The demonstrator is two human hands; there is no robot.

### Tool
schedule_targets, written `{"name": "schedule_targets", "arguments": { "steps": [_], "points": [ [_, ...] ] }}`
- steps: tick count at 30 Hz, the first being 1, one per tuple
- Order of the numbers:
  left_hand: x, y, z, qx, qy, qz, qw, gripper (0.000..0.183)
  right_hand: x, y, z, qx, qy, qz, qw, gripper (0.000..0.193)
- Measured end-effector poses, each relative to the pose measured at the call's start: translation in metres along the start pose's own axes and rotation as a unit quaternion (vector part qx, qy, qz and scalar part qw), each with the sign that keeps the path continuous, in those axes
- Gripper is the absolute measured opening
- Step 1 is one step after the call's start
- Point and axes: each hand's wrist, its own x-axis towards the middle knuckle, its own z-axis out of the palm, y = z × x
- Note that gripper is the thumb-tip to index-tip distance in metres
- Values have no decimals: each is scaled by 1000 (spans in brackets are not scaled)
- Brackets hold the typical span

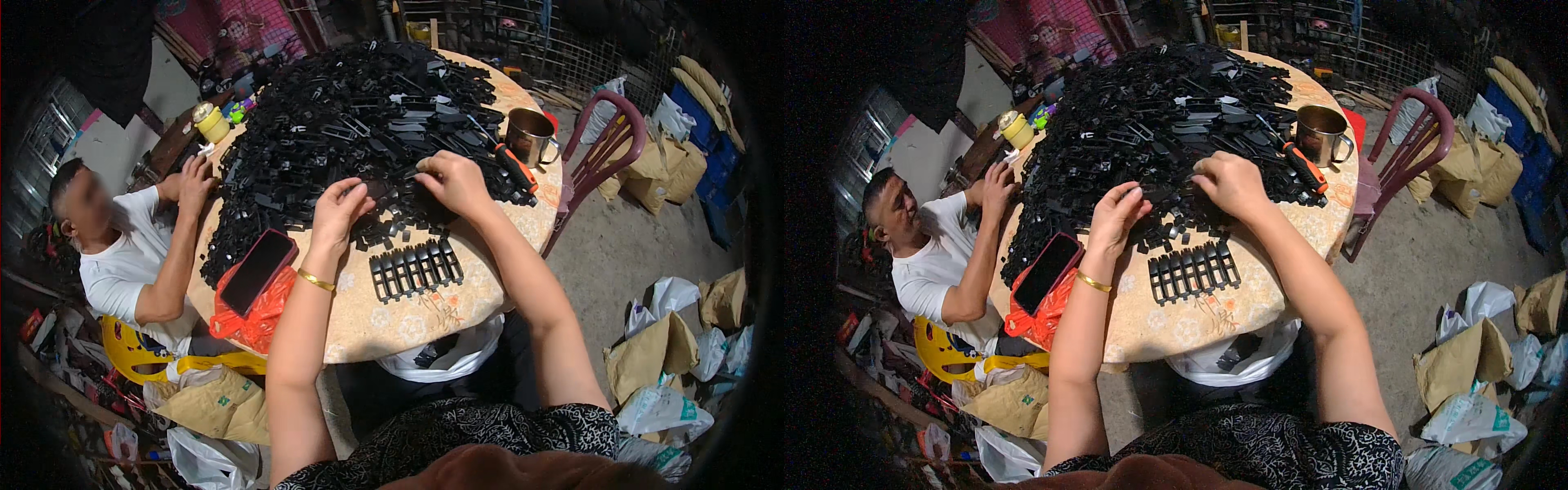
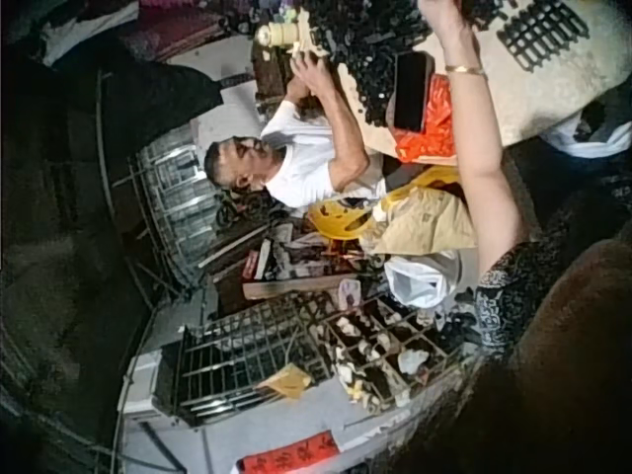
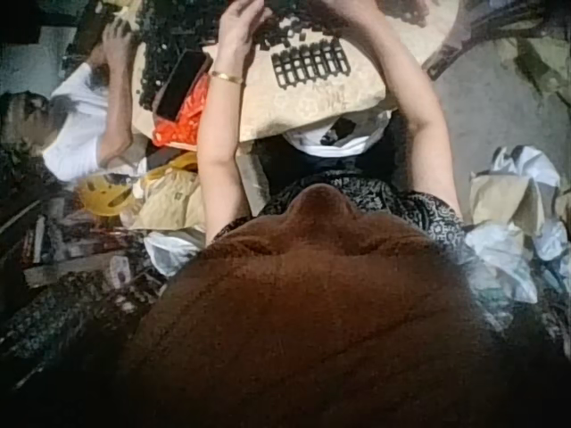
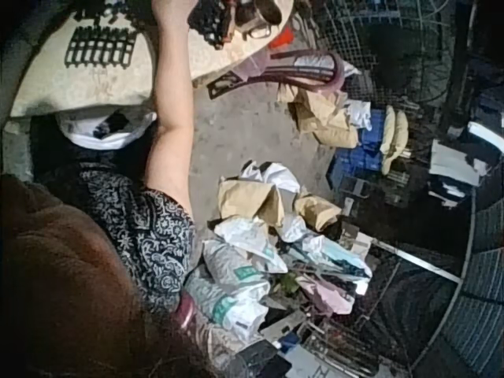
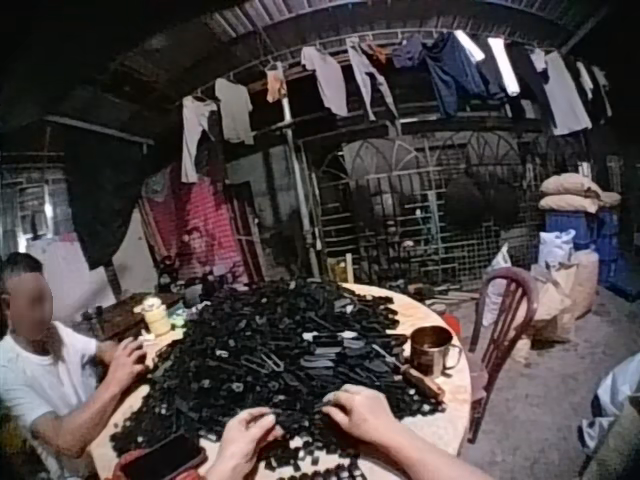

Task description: The person sorts and assembles small black plastic buckle components by hand, joining buckle bases with small straps on a table.

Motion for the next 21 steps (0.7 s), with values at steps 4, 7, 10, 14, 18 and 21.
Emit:
{"name": "schedule_targets", "arguments": {
  "steps": [4, 7, 10, 14, 18, 21],
  "points": [
    [1, 0, -6, -103, 4, -56, 993, 21, -3, -2, 2, -16, -18, -103, 994, 17],
    [2, -8, -11, -148, -2, -82, 986, 14, -5, -8, 18, -83, -88, -113, 986, 13],
    [-1, -4, -7, -189, 5, -120, 975, 21, -2, -11, 22, -127, -117, -108, 979, 12],
    [-1, -6, -8, -206, -57, -126, 969, 42, -2, -20, 21, -151, -134, -83, 976, 12],
    [-3, -6, -4, -199, -85, -124, 968, 37, 0, -12, 20, -164, -147, -77, 972, 14],
    [3, -13, -11, -243, -114, -146, 952, 31, -1, -12, 20, -133, -122, -71, 981, 16]
  ]
}}
